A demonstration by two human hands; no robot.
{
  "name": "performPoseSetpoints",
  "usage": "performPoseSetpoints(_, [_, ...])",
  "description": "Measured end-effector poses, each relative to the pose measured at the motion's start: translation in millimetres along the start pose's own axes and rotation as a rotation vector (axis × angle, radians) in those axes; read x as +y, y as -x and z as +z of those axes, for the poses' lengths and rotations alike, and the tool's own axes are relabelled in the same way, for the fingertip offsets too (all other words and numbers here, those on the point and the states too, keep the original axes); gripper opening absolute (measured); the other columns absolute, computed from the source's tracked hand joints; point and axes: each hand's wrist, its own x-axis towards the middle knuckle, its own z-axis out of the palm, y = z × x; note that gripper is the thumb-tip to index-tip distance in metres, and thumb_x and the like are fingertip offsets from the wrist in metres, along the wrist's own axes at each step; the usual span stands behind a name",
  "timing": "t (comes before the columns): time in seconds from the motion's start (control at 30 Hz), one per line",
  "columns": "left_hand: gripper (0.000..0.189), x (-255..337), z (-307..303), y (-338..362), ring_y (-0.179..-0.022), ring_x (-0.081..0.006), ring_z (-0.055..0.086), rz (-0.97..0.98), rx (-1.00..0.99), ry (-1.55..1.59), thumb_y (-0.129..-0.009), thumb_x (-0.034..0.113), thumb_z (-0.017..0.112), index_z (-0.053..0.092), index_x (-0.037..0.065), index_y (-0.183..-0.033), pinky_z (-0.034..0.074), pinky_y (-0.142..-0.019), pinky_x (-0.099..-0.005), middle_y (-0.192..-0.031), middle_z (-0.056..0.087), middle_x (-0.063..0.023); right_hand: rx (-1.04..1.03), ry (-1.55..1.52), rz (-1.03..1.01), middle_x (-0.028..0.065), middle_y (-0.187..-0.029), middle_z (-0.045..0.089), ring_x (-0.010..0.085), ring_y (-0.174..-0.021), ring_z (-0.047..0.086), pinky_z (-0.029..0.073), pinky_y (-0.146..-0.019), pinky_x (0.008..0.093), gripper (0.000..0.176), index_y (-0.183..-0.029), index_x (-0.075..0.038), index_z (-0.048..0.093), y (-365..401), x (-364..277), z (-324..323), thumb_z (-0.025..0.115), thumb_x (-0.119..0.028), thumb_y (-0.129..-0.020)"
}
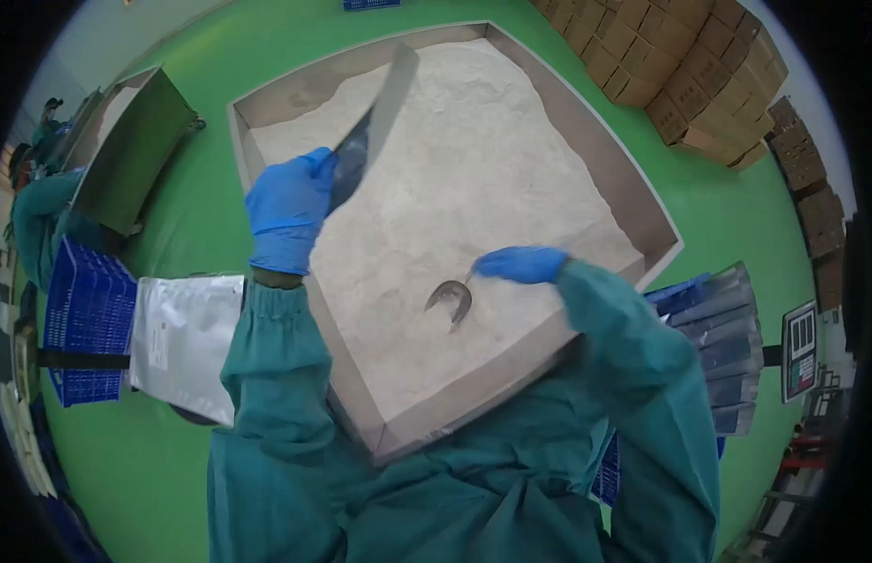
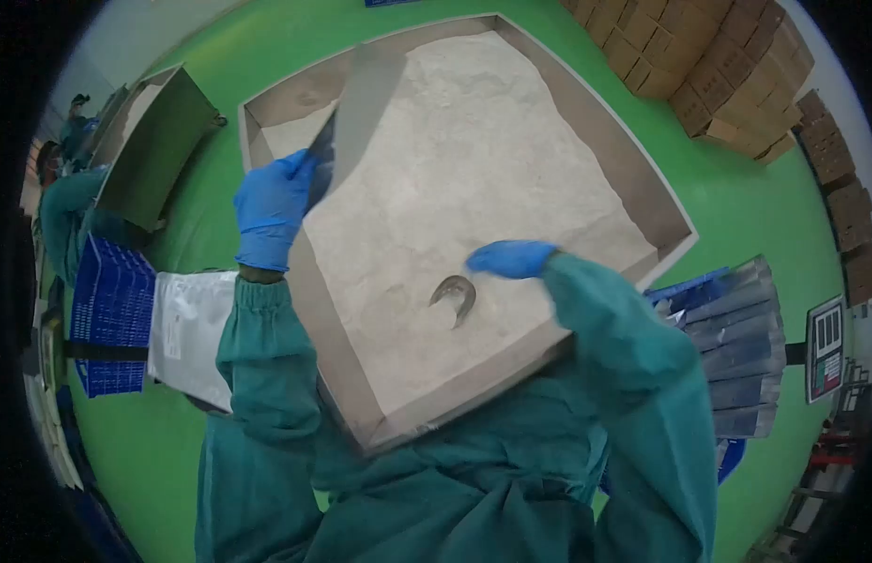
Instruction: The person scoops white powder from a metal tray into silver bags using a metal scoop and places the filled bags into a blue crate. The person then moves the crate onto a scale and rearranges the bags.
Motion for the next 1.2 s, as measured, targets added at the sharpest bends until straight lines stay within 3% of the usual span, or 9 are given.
performPoseSetpoints(0.03, [0.027, -6, 19, -5, -0.069, -0.0337, 0.059, -0.006, -0.007, 0.019, -0.085, 0.037, 0.044, 0.064, 0.019, -0.088, 0.046, -0.058, -0.0426, -0.074, 0.061, -0.0125, 0.036, 0.464, -0.118, 0.0127, -0.116, 0.052, 0.0263, -0.109, 0.049, 0.033, -0.096, 0.0404, 0.053, -0.119, -0.006, 0.048, -55, 21, 17, 0.046, -0.043, -0.081])
performPoseSetpoints(0.1, [0.027, -19, 52, -9, -0.067, -0.0323, 0.059, -0.011, -0.054, 0.025, -0.085, 0.038, 0.043, 0.063, 0.019, -0.085, 0.046, -0.057, -0.0423, -0.07, 0.061, -0.0113, -0.03, 0.811, 0.243, 0.0125, -0.113, 0.054, 0.0255, -0.11, 0.048, 0.033, -0.095, 0.0402, 0.052, -0.114, -0.008, 0.052, -98, -17, 40, 0.05, -0.044, -0.076])
performPoseSetpoints(0.3, [0.025, -53, 92, -7, -0.068, -0.0317, 0.06, -0.16, -0.204, 0.182, -0.083, 0.034, 0.052, 0.066, 0.017, -0.094, 0.047, -0.062, -0.0386, -0.073, 0.061, -0.0149, -0.124, 0.915, 0.191, 0.0152, -0.096, 0.06, 0.032, -0.089, 0.058, 0.044, -0.077, 0.0428, 0.039, -0.103, -0.013, 0.055, -155, 81, 62, 0.053, -0.039, -0.074])
performPoseSetpoints(0.6, [0.02, -65, 121, -8, -0.049, -0.0251, 0.055, -0.111, -0.022, 0.248, -0.08, 0.026, 0.06, 0.066, 0.019, -0.097, 0.042, -0.049, -0.0331, -0.062, 0.058, -0.0149, 0.873, 1.267, 0.497, 0.0157, -0.077, 0.062, 0.033, -0.066, 0.061, 0.048, -0.054, 0.0412, 0.021, -0.085, -0.007, 0.055, -66, 132, -214, 0.056, -0.027, -0.077])
performPoseSetpoints(0.67, [0.02, -66, 124, -8, -0.045, -0.0233, 0.051, -0.115, -0.044, 0.187, -0.078, 0.024, 0.062, 0.066, 0.019, -0.098, 0.041, -0.048, -0.0319, -0.058, 0.055, -0.0156, 0.467, 1.212, 0.506, 0.0129, -0.087, 0.063, 0.0314, -0.076, 0.061, 0.049, -0.065, 0.0415, 0.026, -0.095, -0.007, 0.055, -105, 142, -198, 0.054, -0.026, -0.078])
performPoseSetpoints(0.8, [0.02, -67, 125, -8, -0.044, -0.0222, 0.049, -0.112, -0.04, 0.159, -0.078, 0.023, 0.062, 0.066, 0.019, -0.097, 0.04, -0.048, -0.0313, -0.056, 0.053, -0.0154, 0.254, 1.037, 0.016, 0.0152, -0.087, 0.062, 0.033, -0.079, 0.06, 0.047, -0.071, 0.0417, 0.026, -0.094, -0.007, 0.058, -207, 201, -55, 0.049, -0.024, -0.076])
performPoseSetpoints(0.87, [0.02, -65, 125, -10, -0.045, -0.0232, 0.051, -0.126, -0.067, 0.182, -0.078, 0.024, 0.062, 0.066, 0.019, -0.096, 0.041, -0.048, -0.0315, -0.056, 0.054, -0.0147, -0.019, 0.89, 0.016, 0.0159, -0.084, 0.062, 0.0326, -0.078, 0.06, 0.047, -0.07, 0.0412, 0.031, -0.098, -0.005, 0.056, -217, 148, 17, 0.049, -0.026, -0.076])
performPoseSetpoints(1.03, [0.02, -65, 126, -7, -0.051, -0.0268, 0.056, -0.079, -0.145, 0.075, -0.08, 0.03, 0.057, 0.066, 0.019, -0.094, 0.044, -0.049, -0.0352, -0.059, 0.057, -0.0126, -0.069, 0.802, 0.075, 0.0169, -0.088, 0.062, 0.0339, -0.08, 0.059, 0.047, -0.07, 0.0412, 0.034, -0.102, -0.009, 0.057, -212, 113, 104, 0.051, -0.03, -0.076])
performPoseSetpoints(1.2, [0.037, -59, 122, 0, -0.056, -0.0282, 0.058, -0.111, -0.28, -0.023, -0.082, 0.04, 0.052, 0.053, 0.021, -0.114, 0.046, -0.052, -0.0393, -0.062, 0.059, -0.0111, -0.007, 0.618, 0.176, 0.0181, -0.093, 0.06, 0.0353, -0.087, 0.057, 0.046, -0.073, 0.0406, 0.031, -0.103, -0.011, 0.057, -105, 49, 79, 0.05, -0.028, -0.078])
